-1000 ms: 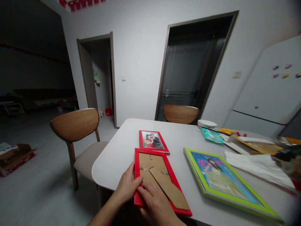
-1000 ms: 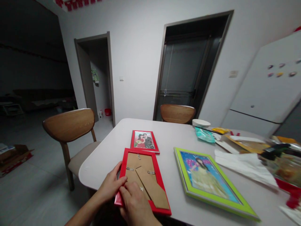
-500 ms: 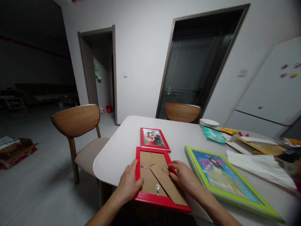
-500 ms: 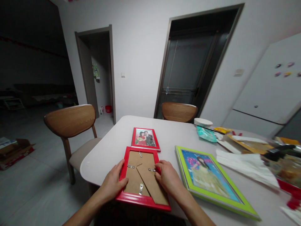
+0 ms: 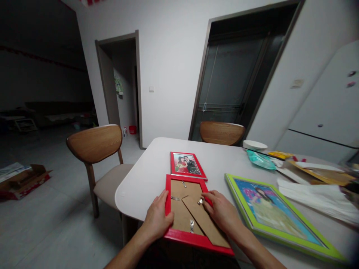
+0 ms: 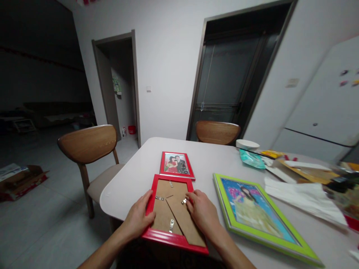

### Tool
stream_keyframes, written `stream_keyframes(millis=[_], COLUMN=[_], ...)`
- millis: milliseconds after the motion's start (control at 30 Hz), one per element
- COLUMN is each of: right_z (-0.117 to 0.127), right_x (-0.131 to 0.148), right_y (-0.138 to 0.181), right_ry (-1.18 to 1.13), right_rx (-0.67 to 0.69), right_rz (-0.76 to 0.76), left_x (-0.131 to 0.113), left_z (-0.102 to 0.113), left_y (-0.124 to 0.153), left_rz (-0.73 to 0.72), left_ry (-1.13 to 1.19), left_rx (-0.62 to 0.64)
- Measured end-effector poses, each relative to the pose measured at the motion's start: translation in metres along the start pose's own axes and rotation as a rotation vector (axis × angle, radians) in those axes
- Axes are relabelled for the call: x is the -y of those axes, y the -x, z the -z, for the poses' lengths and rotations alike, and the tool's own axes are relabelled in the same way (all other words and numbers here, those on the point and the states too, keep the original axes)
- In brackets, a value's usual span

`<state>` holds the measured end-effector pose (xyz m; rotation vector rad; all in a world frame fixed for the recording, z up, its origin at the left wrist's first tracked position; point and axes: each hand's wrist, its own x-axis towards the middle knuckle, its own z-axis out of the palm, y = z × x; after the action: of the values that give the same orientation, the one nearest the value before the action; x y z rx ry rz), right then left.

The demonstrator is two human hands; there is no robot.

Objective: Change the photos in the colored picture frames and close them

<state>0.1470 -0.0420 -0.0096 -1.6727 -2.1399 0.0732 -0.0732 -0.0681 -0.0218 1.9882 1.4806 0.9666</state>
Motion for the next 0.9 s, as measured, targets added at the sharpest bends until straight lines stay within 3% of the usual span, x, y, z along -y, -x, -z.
stream_keyframes(millis=[100,233,333,733,900], right_z=[0.008,0.022,0.026,0.014,-0.002], right_x=[0.009,0.034,0.047,0.050,0.057], right_y=[0.010,0.022,0.025,0.010,-0.014], right_ry=[-0.095,-0.264,-0.275,-0.367,-0.263], right_rx=[0.023,0.235,0.288,0.275,0.169], right_rz=[0.121,0.307,0.366,0.319,0.239], left_x=[0.002,0.002,0.001,0.006,0.007], left_z=[0.000,0.000,0.000,-0.004,-0.004], left_y=[0.001,0.002,0.002,0.001,0.001], left_rz=[-0.006,0.006,0.011,-0.002,-0.002], left_ry=[0.039,0.046,0.069,0.061,0.068], left_rx=[-0.013,-0.024,-0.020,-0.028,-0.026])
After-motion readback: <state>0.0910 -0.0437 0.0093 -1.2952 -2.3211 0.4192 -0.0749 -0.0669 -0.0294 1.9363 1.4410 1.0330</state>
